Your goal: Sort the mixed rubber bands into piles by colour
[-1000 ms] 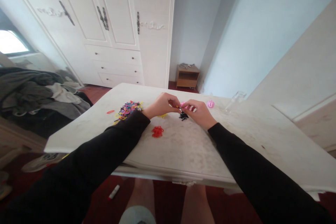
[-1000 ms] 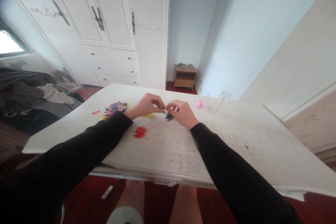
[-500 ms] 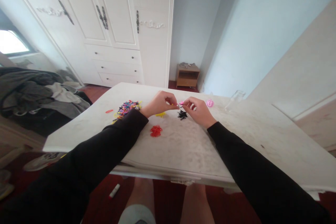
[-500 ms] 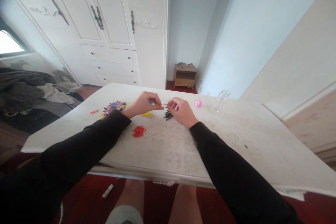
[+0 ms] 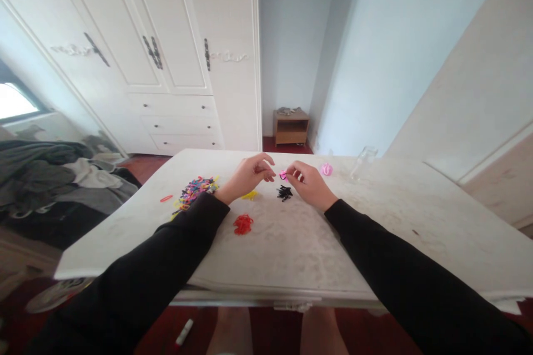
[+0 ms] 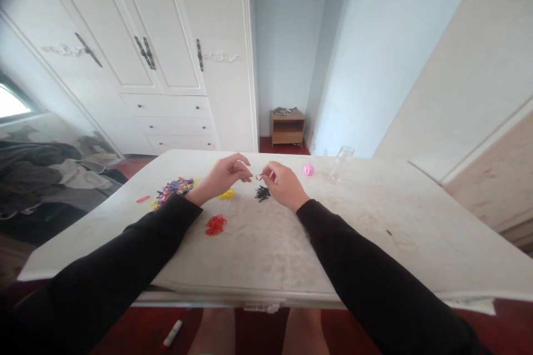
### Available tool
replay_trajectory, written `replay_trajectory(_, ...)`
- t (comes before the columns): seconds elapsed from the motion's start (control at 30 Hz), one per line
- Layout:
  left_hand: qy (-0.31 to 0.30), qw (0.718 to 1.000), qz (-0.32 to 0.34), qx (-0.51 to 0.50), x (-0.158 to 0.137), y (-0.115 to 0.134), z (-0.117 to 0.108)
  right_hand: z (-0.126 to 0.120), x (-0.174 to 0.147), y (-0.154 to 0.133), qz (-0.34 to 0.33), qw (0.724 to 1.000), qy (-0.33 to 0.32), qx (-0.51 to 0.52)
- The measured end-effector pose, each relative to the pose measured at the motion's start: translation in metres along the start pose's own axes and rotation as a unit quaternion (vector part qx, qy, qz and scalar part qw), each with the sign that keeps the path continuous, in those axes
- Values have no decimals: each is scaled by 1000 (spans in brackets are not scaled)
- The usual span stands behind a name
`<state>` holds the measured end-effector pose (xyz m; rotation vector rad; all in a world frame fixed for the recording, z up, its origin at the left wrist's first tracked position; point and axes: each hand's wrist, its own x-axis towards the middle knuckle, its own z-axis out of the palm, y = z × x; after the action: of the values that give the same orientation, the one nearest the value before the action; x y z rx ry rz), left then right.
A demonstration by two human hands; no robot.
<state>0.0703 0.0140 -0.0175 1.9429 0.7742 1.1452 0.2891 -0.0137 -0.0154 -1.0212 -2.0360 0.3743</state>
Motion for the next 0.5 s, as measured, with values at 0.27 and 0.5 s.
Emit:
replay_trajectory(0.27,-20,998,19,65,-3,4,2,-2,0,-4,15,1000,5,-14)
replay_trajectory(0.5,8,991,53,123,-1,6,2,-1,0,-5,24,1000,0,-6)
